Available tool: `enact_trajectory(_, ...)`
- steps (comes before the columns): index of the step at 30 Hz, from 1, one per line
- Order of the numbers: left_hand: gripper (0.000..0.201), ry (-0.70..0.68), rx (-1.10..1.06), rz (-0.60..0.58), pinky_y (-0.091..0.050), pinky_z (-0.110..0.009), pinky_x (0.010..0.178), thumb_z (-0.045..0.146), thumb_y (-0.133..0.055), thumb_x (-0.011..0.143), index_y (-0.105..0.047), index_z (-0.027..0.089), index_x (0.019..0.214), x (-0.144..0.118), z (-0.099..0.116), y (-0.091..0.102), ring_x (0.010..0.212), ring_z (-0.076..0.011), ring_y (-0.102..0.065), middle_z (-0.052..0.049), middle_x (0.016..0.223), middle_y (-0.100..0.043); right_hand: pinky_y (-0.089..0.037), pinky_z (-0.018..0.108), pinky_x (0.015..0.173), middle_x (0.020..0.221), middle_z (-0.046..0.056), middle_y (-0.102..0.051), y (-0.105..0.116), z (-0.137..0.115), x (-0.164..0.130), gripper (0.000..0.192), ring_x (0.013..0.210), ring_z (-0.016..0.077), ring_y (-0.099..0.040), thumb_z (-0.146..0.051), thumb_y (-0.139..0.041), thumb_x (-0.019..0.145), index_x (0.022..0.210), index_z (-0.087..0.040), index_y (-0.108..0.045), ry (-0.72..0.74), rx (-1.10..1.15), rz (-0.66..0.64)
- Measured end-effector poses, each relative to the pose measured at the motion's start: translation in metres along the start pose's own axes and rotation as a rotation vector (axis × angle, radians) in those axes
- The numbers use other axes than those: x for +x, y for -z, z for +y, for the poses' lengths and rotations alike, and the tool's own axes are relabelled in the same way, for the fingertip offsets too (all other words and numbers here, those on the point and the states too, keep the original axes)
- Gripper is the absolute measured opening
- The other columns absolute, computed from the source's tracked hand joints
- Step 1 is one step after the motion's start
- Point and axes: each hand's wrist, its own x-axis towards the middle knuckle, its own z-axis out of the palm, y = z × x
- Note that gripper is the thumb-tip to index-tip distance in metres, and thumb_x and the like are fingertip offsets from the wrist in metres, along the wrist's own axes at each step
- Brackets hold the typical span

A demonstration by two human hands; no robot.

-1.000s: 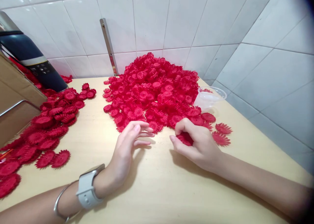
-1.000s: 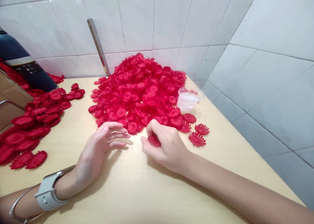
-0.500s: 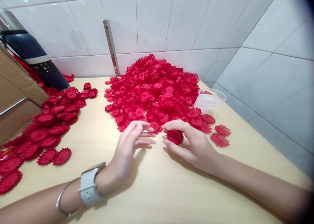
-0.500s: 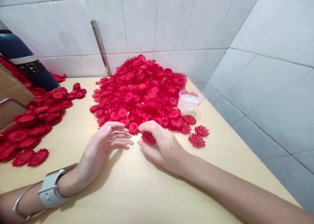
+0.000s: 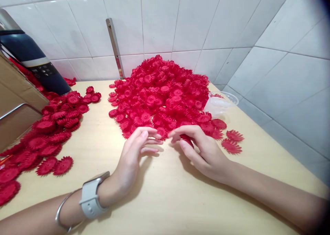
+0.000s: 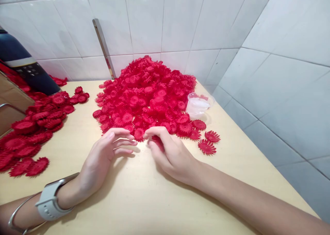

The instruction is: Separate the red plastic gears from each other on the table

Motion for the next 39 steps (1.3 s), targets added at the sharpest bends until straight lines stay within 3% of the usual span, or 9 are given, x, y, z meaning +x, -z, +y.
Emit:
enact_trajectory(5, 0.026, 0.008, -0.004, 0.002, -0.047, -0.033, 0.071, 0.038, -0.042, 0.082, -0.056, 0.018, 0.087, 0.0, 0.0, 0.0, 0.083, -0.0213, -0.059, -0.006, 0.088, -0.061, -0.035, 0.018, 0.04, 0.048, -0.007, -0.043, 0.001, 0.001, 0.001, 0.013, 0.038, 0.0075, -0.042, -0.013, -0.036, 0.084, 0.093, -0.018, -0.044, -0.014, -0.109, -0.017)
enact_trajectory(11, 0.026, -0.002, -0.012, 0.003, -0.048, -0.033, 0.071, 0.038, -0.041, 0.082, -0.056, 0.017, 0.088, 0.0, 0.0, 0.0, 0.084, -0.0216, -0.059, -0.008, 0.092, -0.06, -0.028, 0.018, 0.036, 0.048, -0.008, -0.036, 0.003, -0.006, -0.001, 0.012, 0.036, 0.0062, -0.035, -0.013, -0.034, 0.086, 0.087, -0.02, -0.045, -0.078, -0.038, 0.031)
enact_trajectory(14, 0.022, 0.008, -0.021, -0.021, -0.048, -0.034, 0.072, 0.035, -0.045, 0.081, -0.056, 0.018, 0.087, 0.0, -0.001, 0.0, 0.083, -0.0211, -0.059, -0.007, 0.09, -0.061, -0.036, 0.019, 0.041, 0.058, -0.005, -0.046, 0.0, -0.007, -0.003, 0.023, 0.042, 0.0078, -0.041, -0.014, -0.039, 0.084, 0.106, -0.02, -0.037, -0.03, 0.027, 0.021)
enact_trajectory(18, 0.015, 0.044, 0.001, -0.156, -0.047, -0.033, 0.075, 0.025, -0.059, 0.074, -0.056, 0.018, 0.087, -0.002, -0.001, 0.0, 0.086, -0.0203, -0.059, -0.006, 0.089, -0.062, -0.049, 0.028, 0.057, 0.097, 0.009, -0.052, -0.009, -0.004, -0.006, 0.047, 0.068, 0.0142, -0.054, -0.014, -0.052, 0.078, 0.118, -0.022, -0.029, 0.199, 0.008, 0.061)
enact_trajectory(21, 0.016, 0.096, 0.034, -0.287, -0.047, -0.029, 0.073, 0.017, -0.063, 0.069, -0.058, 0.019, 0.085, -0.004, -0.001, -0.002, 0.082, -0.0178, -0.06, -0.004, 0.087, -0.062, -0.048, 0.039, 0.076, 0.108, 0.014, -0.046, -0.011, -0.002, -0.008, 0.05, 0.101, 0.0246, -0.048, -0.015, -0.055, 0.077, 0.12, -0.02, -0.03, 0.299, -0.029, 0.08)
enact_trajectory(26, 0.003, 0.025, 0.118, -0.296, -0.044, -0.025, 0.071, 0.015, -0.06, 0.071, -0.062, 0.017, 0.07, -0.004, -0.001, -0.003, 0.077, -0.0149, -0.057, -0.003, 0.082, -0.061, -0.046, 0.041, 0.082, 0.11, 0.016, -0.045, -0.009, -0.004, -0.009, 0.053, 0.107, 0.0263, -0.044, -0.018, -0.059, 0.075, 0.12, -0.017, -0.031, 0.329, -0.082, 0.101)
enact_trajectory(29, 0.006, -0.028, 0.139, -0.229, -0.044, -0.024, 0.07, 0.015, -0.059, 0.072, -0.062, 0.018, 0.068, -0.002, 0.0, -0.003, 0.076, -0.0146, -0.056, -0.001, 0.078, -0.06, -0.048, 0.04, 0.073, 0.098, 0.013, -0.051, -0.007, -0.007, -0.006, 0.046, 0.095, 0.0261, -0.05, -0.026, -0.062, 0.072, 0.11, -0.016, -0.038, 0.245, -0.174, 0.154)
enact_trajectory(33, 0.008, 0.005, 0.215, -0.275, -0.042, -0.024, 0.07, 0.019, -0.055, 0.076, -0.062, 0.018, 0.07, -0.002, 0.005, -0.003, 0.076, -0.0155, -0.054, -0.002, 0.078, -0.058, -0.043, 0.03, 0.05, 0.067, 0.005, -0.055, -0.004, -0.009, -0.003, 0.02, 0.058, 0.0177, -0.053, -0.032, -0.053, 0.079, 0.087, -0.015, -0.048, 0.103, -0.269, -0.012)
enact_trajectory(39, 0.02, -0.005, 0.259, -0.345, -0.041, -0.024, 0.074, 0.023, -0.046, 0.082, -0.06, 0.016, 0.069, -0.003, 0.006, -0.002, 0.078, -0.0146, -0.052, -0.003, 0.079, -0.056, -0.04, 0.022, 0.047, 0.061, 0.001, -0.055, -0.006, -0.007, -0.004, 0.023, 0.05, 0.0118, -0.051, -0.038, -0.053, 0.079, 0.079, -0.017, -0.045, 0.059, -0.196, 0.008)
